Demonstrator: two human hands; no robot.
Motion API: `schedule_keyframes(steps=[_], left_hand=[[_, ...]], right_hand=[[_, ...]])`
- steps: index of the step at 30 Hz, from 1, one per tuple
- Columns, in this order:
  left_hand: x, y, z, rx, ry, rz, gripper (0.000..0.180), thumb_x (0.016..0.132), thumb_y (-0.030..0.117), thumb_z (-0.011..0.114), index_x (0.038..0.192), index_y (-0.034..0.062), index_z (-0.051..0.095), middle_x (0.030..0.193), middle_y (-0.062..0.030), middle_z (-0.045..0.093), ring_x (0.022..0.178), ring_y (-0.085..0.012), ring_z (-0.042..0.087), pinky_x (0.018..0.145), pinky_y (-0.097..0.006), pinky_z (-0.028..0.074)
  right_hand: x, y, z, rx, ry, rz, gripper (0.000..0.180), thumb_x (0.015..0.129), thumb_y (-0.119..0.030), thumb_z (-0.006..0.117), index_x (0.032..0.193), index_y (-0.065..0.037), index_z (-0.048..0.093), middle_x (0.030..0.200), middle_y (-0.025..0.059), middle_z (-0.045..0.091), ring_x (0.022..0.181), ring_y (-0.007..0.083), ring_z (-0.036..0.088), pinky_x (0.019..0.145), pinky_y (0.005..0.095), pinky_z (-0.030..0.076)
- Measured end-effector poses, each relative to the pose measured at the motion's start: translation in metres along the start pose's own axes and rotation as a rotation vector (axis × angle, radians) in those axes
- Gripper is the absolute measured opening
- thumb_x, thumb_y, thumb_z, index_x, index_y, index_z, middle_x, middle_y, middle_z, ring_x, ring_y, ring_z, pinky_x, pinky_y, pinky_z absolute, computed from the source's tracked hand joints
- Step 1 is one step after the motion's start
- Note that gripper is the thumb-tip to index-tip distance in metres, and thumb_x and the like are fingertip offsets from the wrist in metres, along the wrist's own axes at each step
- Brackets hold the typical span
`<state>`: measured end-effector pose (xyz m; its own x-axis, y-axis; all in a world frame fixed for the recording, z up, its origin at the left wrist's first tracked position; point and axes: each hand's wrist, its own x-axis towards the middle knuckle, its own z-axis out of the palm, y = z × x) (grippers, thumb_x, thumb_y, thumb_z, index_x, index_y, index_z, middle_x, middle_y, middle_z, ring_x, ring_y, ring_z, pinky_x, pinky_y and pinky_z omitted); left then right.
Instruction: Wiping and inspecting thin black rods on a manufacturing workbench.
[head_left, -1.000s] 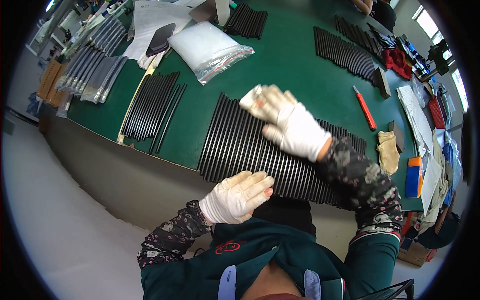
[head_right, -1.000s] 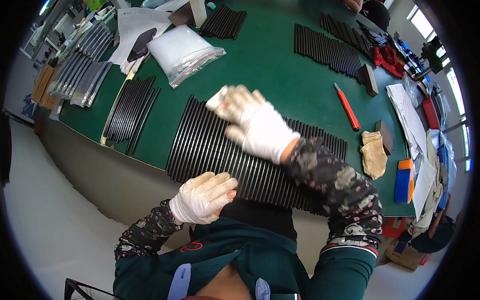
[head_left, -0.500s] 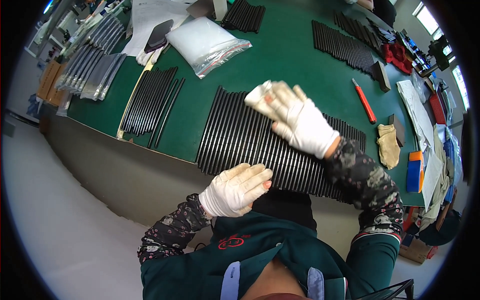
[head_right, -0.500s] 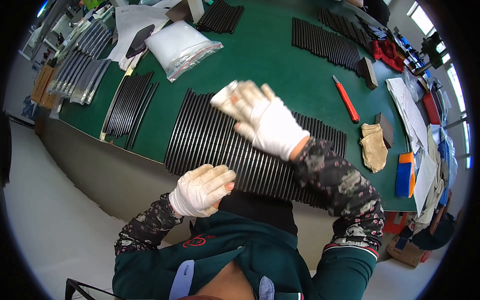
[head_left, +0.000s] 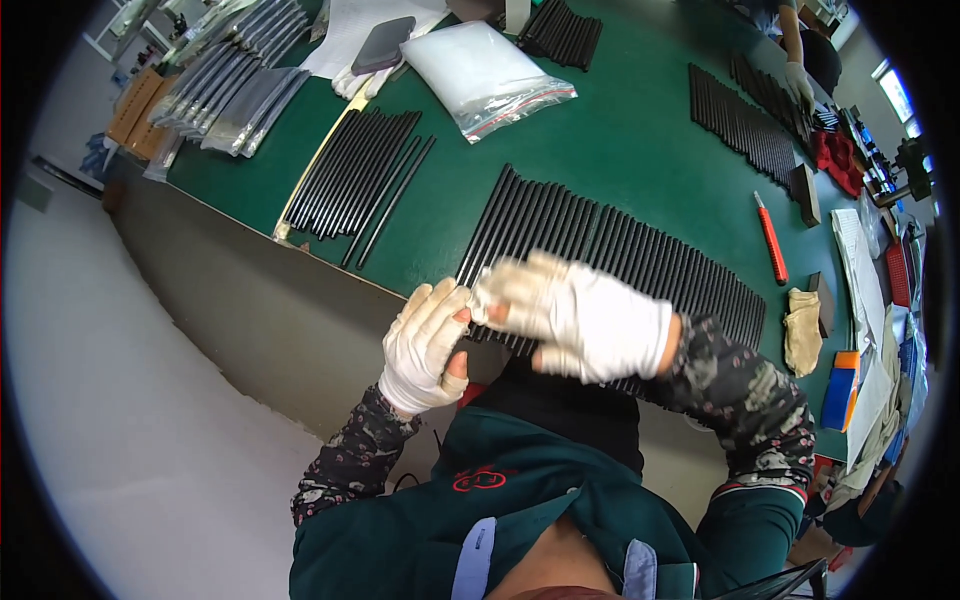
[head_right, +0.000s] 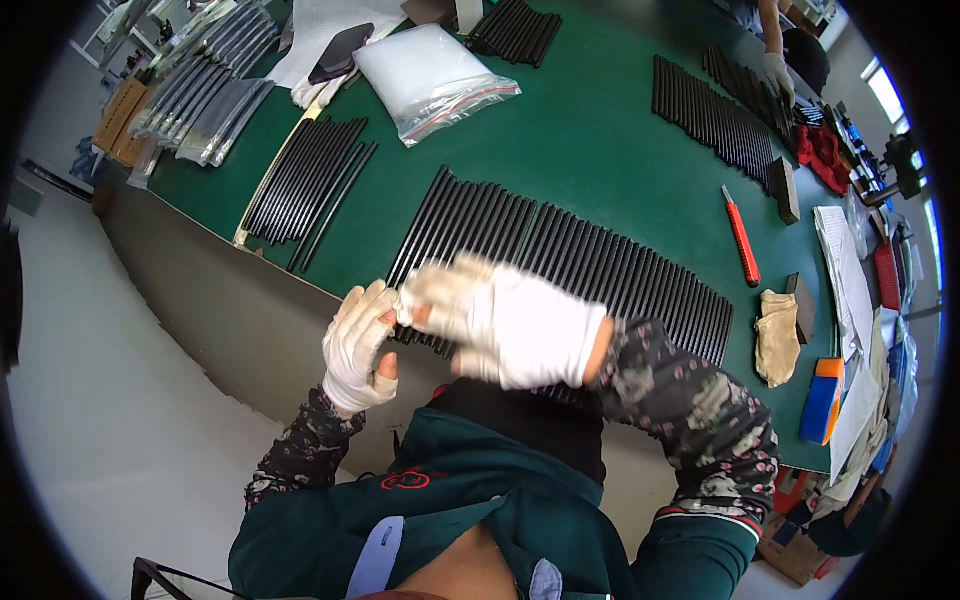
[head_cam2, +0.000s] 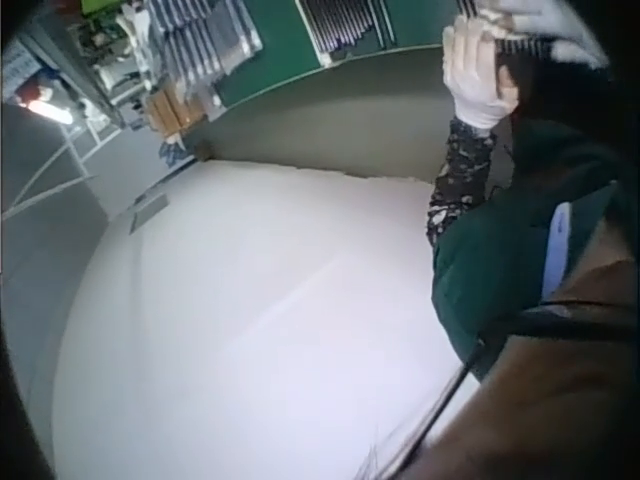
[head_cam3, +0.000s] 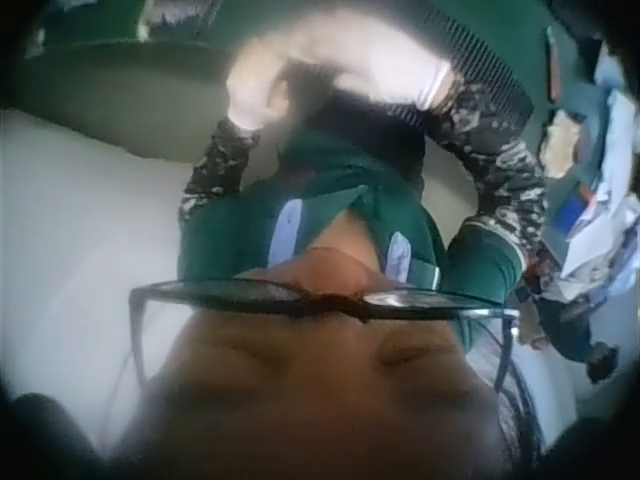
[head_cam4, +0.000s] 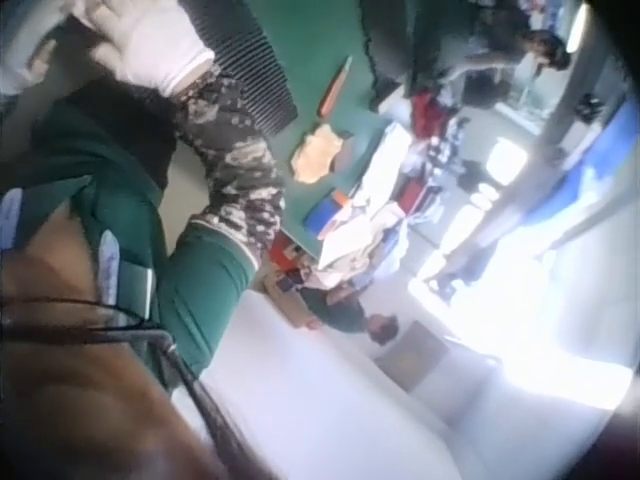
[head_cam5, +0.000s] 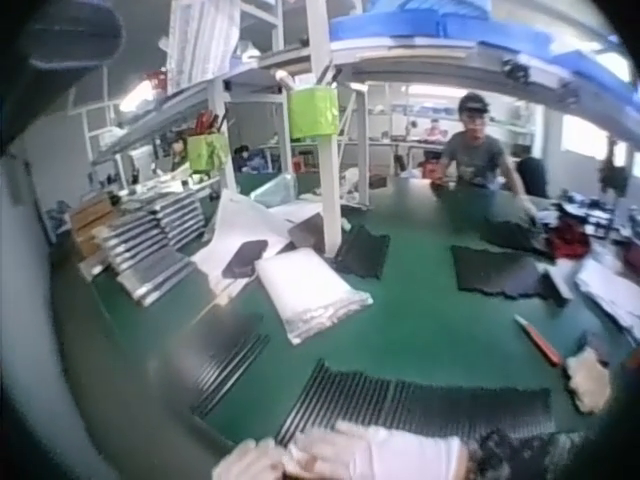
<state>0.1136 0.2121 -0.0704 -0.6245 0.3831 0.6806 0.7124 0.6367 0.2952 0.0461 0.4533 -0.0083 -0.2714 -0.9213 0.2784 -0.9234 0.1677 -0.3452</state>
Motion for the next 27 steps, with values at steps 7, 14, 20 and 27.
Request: schedule_keyframes(steps=[7, 14, 20, 27], left_hand=[[0.000, -0.007, 0.007, -0.012, 0.013, 0.045, 0.035, 0.091, 0.022, 0.045, 0.121, 0.0046, 0.050, 0.121, -0.0167, 0.057, 0.109, -0.0367, 0.058, 0.098, -0.048, 0.041], [0.003, -0.004, 0.007, -0.012, 0.013, 0.031, 0.033, 0.089, 0.019, 0.047, 0.118, 0.0047, 0.051, 0.117, -0.0164, 0.059, 0.105, -0.0370, 0.059, 0.094, -0.048, 0.043], [0.000, -0.007, 0.009, 0.001, 0.029, 0.057, 0.034, 0.087, 0.015, 0.047, 0.118, 0.0049, 0.050, 0.116, -0.0170, 0.059, 0.105, -0.0374, 0.059, 0.093, -0.048, 0.044], [0.002, -0.007, 0.010, 0.005, 0.050, 0.068, 0.041, 0.081, 0.009, 0.048, 0.123, 0.0056, 0.048, 0.117, -0.0173, 0.059, 0.105, -0.0385, 0.059, 0.093, -0.049, 0.043]], right_hand=[[0.023, 0.007, 0.017, -0.050, 0.136, 0.042, 0.040, 0.082, -0.025, 0.056, 0.117, -0.005, 0.055, 0.129, 0.0206, 0.048, 0.114, 0.0359, 0.049, 0.097, 0.0463, 0.040], [0.028, 0.022, 0.014, -0.090, 0.229, 0.065, 0.048, 0.082, -0.019, 0.057, 0.128, -0.007, 0.051, 0.123, 0.0180, 0.052, 0.113, 0.0340, 0.050, 0.095, 0.0441, 0.041], [0.030, 0.054, -0.013, -0.389, 0.244, 0.294, 0.044, 0.082, -0.018, 0.057, 0.125, -0.008, 0.054, 0.115, 0.0152, 0.055, 0.109, 0.0334, 0.051, 0.095, 0.0436, 0.041], [0.017, 0.066, -0.021, -0.476, 0.287, 0.371, 0.040, 0.080, -0.013, 0.059, 0.120, -0.004, 0.055, 0.113, 0.0145, 0.056, 0.104, 0.0309, 0.054, 0.090, 0.0401, 0.045]])
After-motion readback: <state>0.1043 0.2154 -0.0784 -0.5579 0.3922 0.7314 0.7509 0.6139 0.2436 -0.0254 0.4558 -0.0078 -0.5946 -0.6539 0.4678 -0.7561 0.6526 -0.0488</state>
